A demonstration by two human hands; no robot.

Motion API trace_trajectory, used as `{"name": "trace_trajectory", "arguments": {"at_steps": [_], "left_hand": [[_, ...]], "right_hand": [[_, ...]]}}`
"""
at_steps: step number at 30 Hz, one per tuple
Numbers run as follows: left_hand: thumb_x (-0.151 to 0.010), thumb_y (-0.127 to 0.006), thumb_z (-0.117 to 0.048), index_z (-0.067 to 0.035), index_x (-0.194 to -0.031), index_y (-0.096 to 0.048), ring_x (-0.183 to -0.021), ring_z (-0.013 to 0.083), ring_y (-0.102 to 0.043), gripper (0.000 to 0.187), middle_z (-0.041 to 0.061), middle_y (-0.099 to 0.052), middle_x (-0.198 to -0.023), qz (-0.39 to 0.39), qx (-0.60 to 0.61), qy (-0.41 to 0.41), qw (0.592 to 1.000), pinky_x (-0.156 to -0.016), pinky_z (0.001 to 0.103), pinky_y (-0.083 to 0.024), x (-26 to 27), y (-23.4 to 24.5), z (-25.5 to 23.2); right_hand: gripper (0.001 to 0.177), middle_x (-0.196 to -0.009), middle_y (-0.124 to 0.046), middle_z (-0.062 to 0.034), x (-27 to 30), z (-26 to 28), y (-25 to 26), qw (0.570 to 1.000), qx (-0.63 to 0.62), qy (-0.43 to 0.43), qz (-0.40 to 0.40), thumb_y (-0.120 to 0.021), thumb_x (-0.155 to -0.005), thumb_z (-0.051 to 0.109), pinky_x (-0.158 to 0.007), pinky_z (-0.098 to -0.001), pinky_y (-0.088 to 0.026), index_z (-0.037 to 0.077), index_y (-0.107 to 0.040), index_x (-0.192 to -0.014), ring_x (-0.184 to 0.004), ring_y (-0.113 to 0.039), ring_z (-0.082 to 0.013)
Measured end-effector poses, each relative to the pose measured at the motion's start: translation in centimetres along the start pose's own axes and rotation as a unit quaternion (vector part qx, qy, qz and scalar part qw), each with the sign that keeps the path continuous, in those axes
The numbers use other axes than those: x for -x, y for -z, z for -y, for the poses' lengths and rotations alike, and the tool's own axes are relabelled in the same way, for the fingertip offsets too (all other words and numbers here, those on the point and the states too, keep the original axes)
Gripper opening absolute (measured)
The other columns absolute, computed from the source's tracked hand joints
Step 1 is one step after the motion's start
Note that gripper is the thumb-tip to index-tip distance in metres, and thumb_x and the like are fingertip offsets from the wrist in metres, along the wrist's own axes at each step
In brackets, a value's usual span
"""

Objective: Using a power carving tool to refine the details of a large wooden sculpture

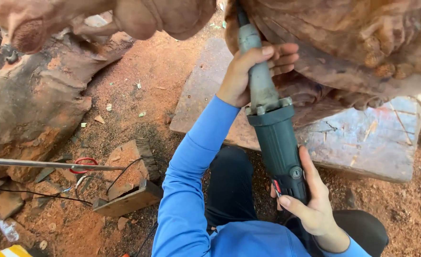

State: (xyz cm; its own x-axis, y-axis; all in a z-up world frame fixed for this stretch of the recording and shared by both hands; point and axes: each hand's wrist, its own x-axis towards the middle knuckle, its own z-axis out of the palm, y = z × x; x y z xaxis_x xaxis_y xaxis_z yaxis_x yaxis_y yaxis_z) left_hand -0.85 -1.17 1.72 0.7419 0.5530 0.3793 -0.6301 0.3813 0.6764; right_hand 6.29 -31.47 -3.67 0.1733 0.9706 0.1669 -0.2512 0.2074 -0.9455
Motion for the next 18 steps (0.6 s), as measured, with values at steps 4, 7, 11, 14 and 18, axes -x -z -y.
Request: {"name": "trace_trajectory", "arguments": {"at_steps": [4, 7, 11, 14, 18], "left_hand": [[-0.102, -0.068, -0.016, 0.003, -0.101, -0.072, -0.119, 0.0438, -0.068, 0.019, 0.029, -0.069, -0.127, -0.024, 0.004, 0.008, 1.000, -0.110, 0.054, -0.055, -0.6, 0.0, -0.8], [-0.096, -0.071, -0.014, -0.001, -0.090, -0.062, -0.110, 0.0456, -0.072, 0.016, 0.034, -0.070, -0.120, -0.068, 0.032, 0.023, 0.997, -0.101, 0.054, -0.059, -1.0, 0.1, -1.1], [-0.095, -0.068, -0.011, -0.002, -0.088, -0.058, -0.108, 0.0464, -0.072, 0.016, 0.038, -0.070, -0.117, -0.078, 0.045, 0.043, 0.995, -0.098, 0.051, -0.061, -1.4, -0.1, -2.1], [-0.095, -0.066, -0.012, -0.005, -0.083, -0.057, -0.112, 0.0485, -0.070, 0.017, 0.038, -0.069, -0.119, -0.067, 0.033, 0.055, 0.996, -0.101, 0.052, -0.060, -1.3, -0.1, -2.3], [-0.095, -0.066, -0.013, -0.005, -0.086, -0.057, -0.112, 0.0492, -0.070, 0.015, 0.038, -0.069, -0.119, -0.061, 0.041, 0.063, 0.995, -0.100, 0.051, -0.061, -1.6, 0.0, -2.6]], "right_hand": [[0.100, -0.092, -0.068, -0.0276, -0.9, 0.4, -1.4, 1.000, -0.020, -0.014, -0.017, -0.072, -0.089, 0.015, -0.049, -0.0311, -0.062, 0.018, -0.010, -0.167, -0.073, -0.071, -0.0269], [0.098, -0.083, -0.067, -0.0272, -1.5, 0.5, -2.2, 1.000, -0.011, 0.004, 0.001, -0.070, -0.091, 0.017, -0.052, -0.0292, -0.060, 0.020, -0.008, -0.168, -0.061, -0.063, -0.0224], [0.099, -0.084, -0.066, -0.0294, -2.0, 0.1, -2.8, 1.000, -0.010, 0.020, -0.016, -0.070, -0.090, 0.014, -0.053, -0.0305, -0.060, 0.019, -0.009, -0.169, -0.066, -0.066, -0.0268], [0.099, -0.085, -0.067, -0.0291, -2.1, 0.3, -3.0, 1.000, 0.004, 0.009, -0.022, -0.069, -0.090, 0.017, -0.051, -0.0310, -0.059, 0.022, -0.009, -0.169, -0.061, -0.065, -0.0258], [0.099, -0.085, -0.065, -0.0304, -2.4, 0.1, -2.9, 1.000, 0.000, 0.023, -0.018, -0.069, -0.090, 0.015, -0.049, -0.0311, -0.057, 0.021, -0.009, -0.169, -0.068, -0.066, -0.0288]]}}
